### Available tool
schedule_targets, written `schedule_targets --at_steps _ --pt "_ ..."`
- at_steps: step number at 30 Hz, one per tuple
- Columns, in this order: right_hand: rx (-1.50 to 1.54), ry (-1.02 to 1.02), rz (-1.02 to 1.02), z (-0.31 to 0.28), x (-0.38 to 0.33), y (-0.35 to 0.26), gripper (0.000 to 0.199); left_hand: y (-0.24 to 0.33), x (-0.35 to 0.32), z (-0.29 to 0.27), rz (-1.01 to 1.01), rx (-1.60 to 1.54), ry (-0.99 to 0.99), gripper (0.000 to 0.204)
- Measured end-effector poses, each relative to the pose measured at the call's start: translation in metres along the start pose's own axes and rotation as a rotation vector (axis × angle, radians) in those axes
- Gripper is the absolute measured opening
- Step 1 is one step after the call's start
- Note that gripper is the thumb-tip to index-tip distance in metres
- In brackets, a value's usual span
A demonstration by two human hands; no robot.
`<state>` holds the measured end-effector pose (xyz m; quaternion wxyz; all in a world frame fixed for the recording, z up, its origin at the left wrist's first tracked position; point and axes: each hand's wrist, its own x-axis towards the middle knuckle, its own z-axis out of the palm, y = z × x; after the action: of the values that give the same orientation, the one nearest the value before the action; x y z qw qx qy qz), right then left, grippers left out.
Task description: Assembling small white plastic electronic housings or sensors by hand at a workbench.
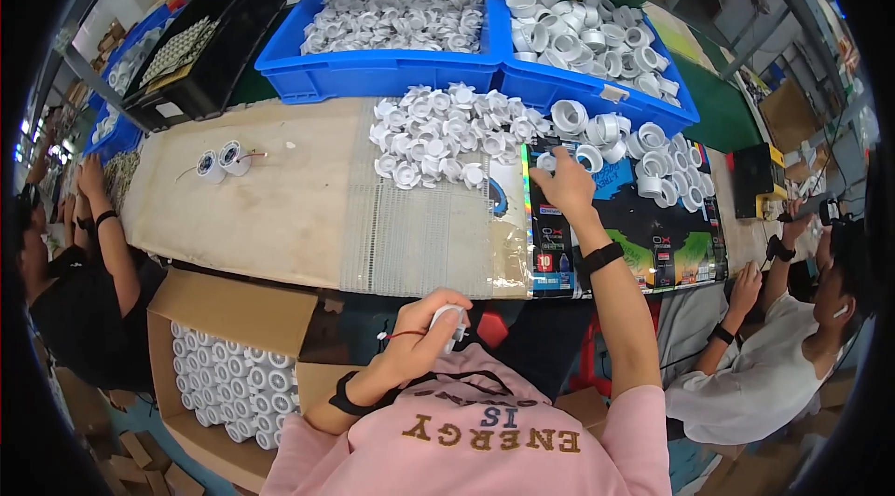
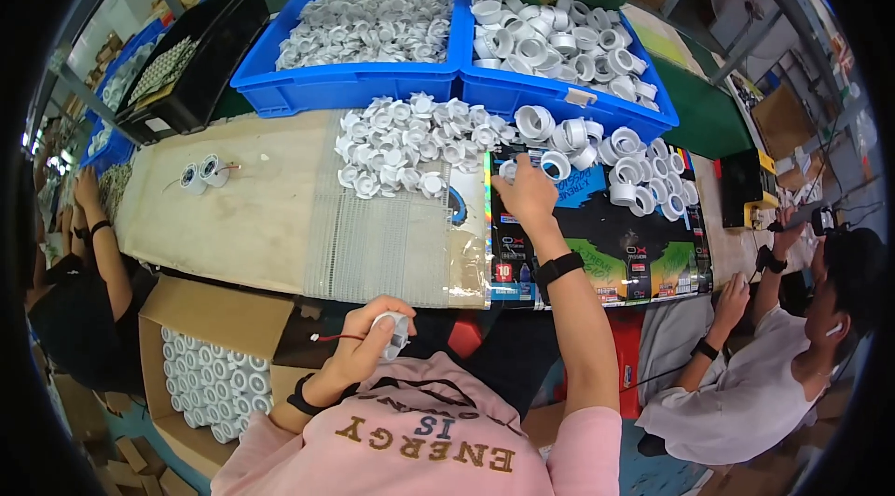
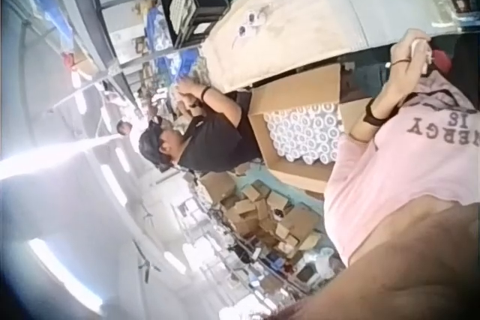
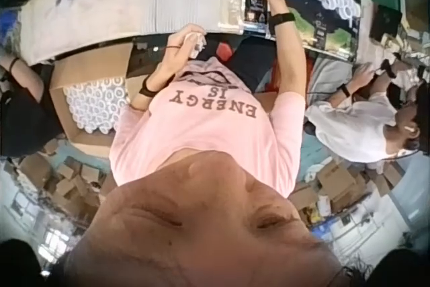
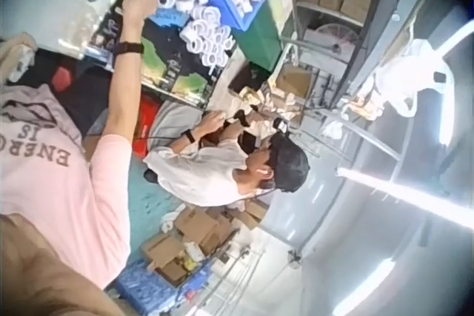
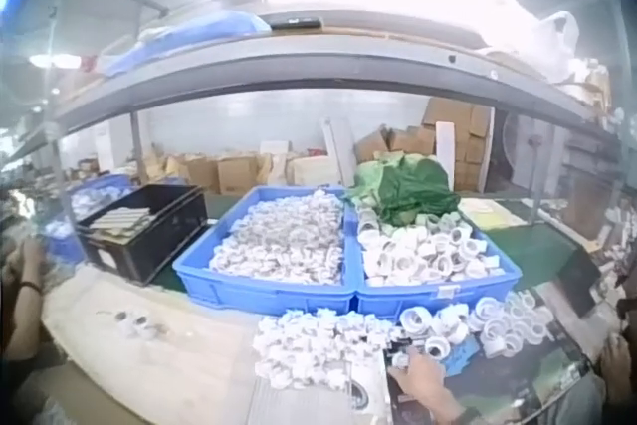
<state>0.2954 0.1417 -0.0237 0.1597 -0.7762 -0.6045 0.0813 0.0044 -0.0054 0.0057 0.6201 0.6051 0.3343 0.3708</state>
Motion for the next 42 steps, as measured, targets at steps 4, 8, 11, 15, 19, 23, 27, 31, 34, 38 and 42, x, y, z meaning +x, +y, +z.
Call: schedule_targets --at_steps 4,8,11,15,19,23,27,31,34,38,42 --pt "0.265 -0.050 -0.162 -0.011 -0.031 -0.023 0.040 0.002 0.018 0.002 -0.081 -0.144 0.054 0.039" --pt "0.602 -0.171 -0.347 -0.042 -0.126 -0.066 0.036 -0.002 0.034 0.005 -0.185 -0.325 0.116 0.044" --pt "0.523 -0.092 -0.440 -0.054 -0.169 -0.079 0.036 -0.003 0.039 0.011 -0.176 -0.313 0.136 0.039" --pt "0.523 -0.167 -0.317 -0.063 -0.185 -0.083 0.043 0.001 0.039 0.019 0.037 0.045 0.175 0.029" --pt "0.495 -0.165 -0.317 -0.057 -0.190 -0.075 0.042 0.011 0.038 0.026 0.079 0.233 0.106 0.034" --pt "0.507 -0.159 -0.320 -0.057 -0.193 -0.073 0.039 0.009 0.039 0.030 0.203 0.316 0.144 0.019" --pt "0.537 -0.179 -0.322 -0.057 -0.193 -0.074 0.039 0.006 0.038 0.031 0.249 0.338 0.155 0.020" --pt "0.564 -0.185 -0.317 -0.055 -0.191 -0.074 0.039 0.006 0.038 0.031 0.265 0.370 0.137 0.025" --pt "0.570 -0.195 -0.322 -0.057 -0.191 -0.075 0.039 0.007 0.037 0.031 0.285 0.381 0.130 0.024" --pt "0.554 -0.205 -0.313 -0.059 -0.193 -0.076 0.043 0.010 0.038 0.032 0.323 0.381 0.140 0.020" --pt "0.706 -0.428 -0.213 -0.080 -0.193 -0.076 0.049 0.014 0.036 0.027 0.352 0.386 0.131 0.019"
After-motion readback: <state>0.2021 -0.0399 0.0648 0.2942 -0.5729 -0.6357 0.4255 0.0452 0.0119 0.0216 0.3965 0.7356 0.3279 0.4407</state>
